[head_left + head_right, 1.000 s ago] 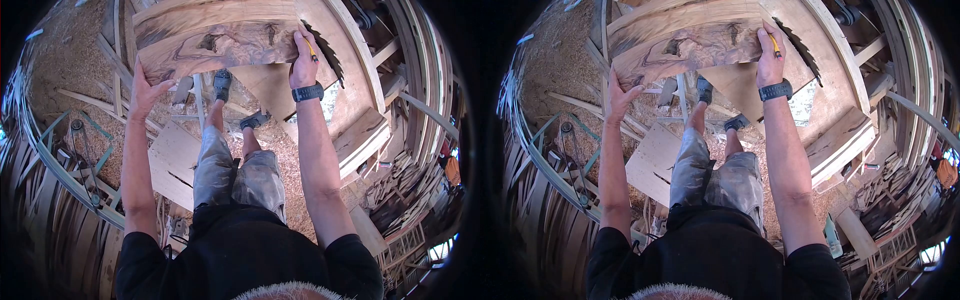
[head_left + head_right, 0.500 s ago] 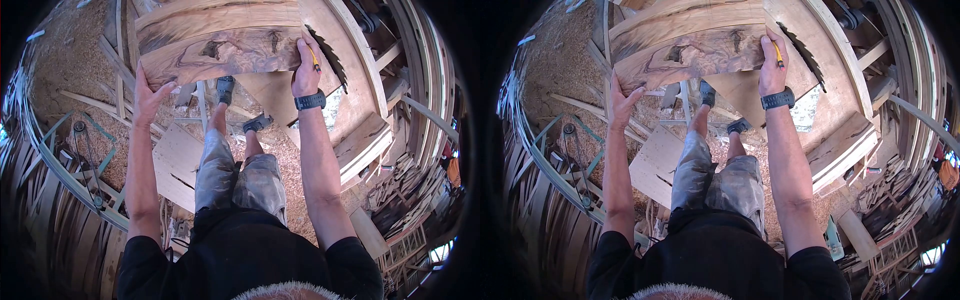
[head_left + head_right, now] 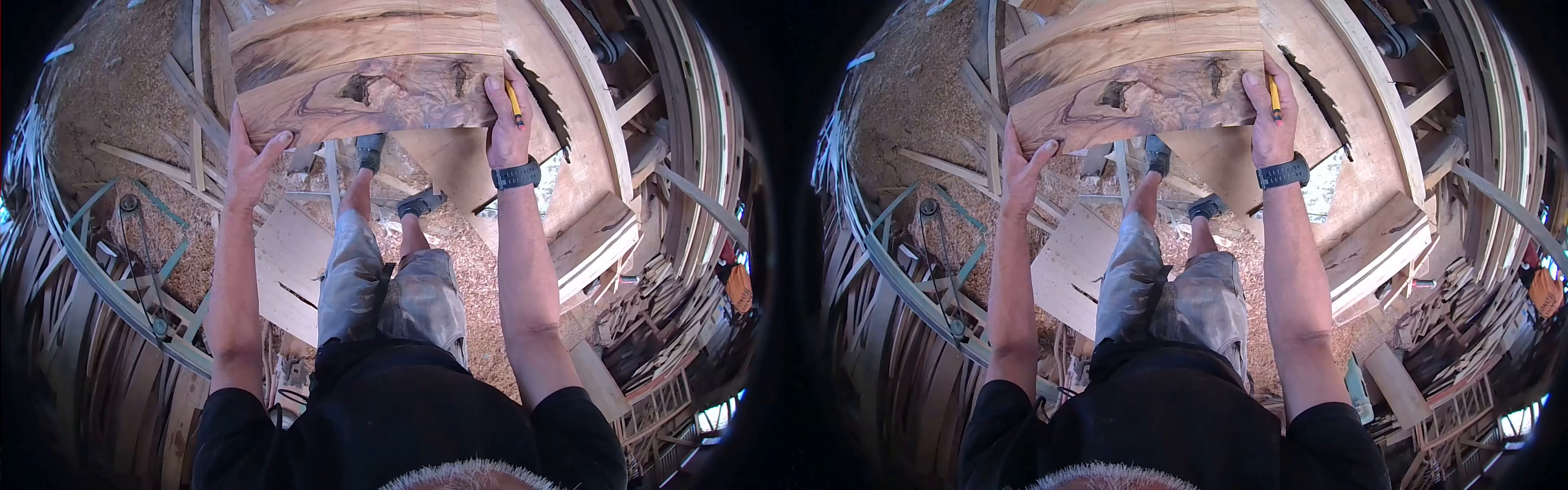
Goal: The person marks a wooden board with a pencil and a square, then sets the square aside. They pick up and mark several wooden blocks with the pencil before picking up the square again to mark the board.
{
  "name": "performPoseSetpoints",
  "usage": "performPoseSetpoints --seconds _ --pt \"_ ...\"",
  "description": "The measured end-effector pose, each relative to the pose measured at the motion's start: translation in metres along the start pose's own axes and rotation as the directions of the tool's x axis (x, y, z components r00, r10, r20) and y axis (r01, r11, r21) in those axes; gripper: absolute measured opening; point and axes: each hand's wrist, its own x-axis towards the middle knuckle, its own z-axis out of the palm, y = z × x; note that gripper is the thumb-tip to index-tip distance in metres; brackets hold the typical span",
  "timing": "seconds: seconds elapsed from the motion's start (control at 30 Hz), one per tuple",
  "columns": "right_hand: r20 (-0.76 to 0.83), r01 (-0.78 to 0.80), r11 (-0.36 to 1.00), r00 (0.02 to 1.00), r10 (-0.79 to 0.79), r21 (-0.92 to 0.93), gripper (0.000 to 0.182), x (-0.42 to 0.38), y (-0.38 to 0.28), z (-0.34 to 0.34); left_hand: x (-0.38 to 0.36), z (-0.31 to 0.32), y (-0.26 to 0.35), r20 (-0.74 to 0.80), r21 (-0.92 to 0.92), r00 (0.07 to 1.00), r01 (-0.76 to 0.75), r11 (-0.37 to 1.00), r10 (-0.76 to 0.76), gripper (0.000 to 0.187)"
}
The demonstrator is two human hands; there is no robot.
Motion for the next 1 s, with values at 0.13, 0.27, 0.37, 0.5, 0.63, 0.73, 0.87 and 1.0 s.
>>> performPoseSetpoints --seconds 0.13,0.27,0.37,0.5,0.63,0.73,0.87,1.0 --pt "0.016 0.006 1.000 1.000 -0.006 -0.018 0.057 0.000 -0.001 0.000 0.001 0.000 -0.005 -0.008 -0.047 1.000 -0.002 0.999 0.001 0.096" --pt "0.010 -0.044 0.994 0.999 0.045 -0.100 0.059 -0.001 0.003 -0.007 0.005 0.002 -0.009 -0.039 -0.197 0.987 0.145 0.970 -0.156 0.078" --pt "0.065 -0.033 0.984 0.997 0.045 -0.178 0.063 -0.002 -0.001 -0.008 0.012 -0.001 -0.021 -0.001 -0.282 0.959 0.271 0.920 -0.283 0.058" --pt "0.102 0.044 0.939 0.995 -0.009 -0.340 0.066 -0.008 0.002 -0.016 0.001 -0.006 -0.014 -0.004 0.072 0.968 0.251 0.965 -0.251 0.055" --pt "0.176 0.099 0.920 0.984 -0.033 -0.378 0.065 -0.030 0.004 -0.030 -0.014 -0.012 -0.036 0.041 -0.157 0.968 0.252 0.955 -0.248 0.076" --pt "0.234 0.099 0.935 0.972 -0.018 -0.341 0.064 -0.048 0.004 -0.042 -0.028 -0.016 -0.029 0.126 -0.146 0.974 0.204 0.968 -0.186 0.091" --pt "0.317 0.042 0.971 0.948 0.036 -0.237 0.068 -0.060 -0.001 -0.058 -0.035 -0.015 -0.016 0.160 0.094 0.987 -0.034 0.995 0.019 0.104" --pt "0.385 -0.005 0.960 0.915 0.117 -0.280 0.095 -0.057 -0.010 -0.062 -0.047 -0.010 -0.013 0.123 0.104 0.992 0.019 0.994 -0.032 0.125"
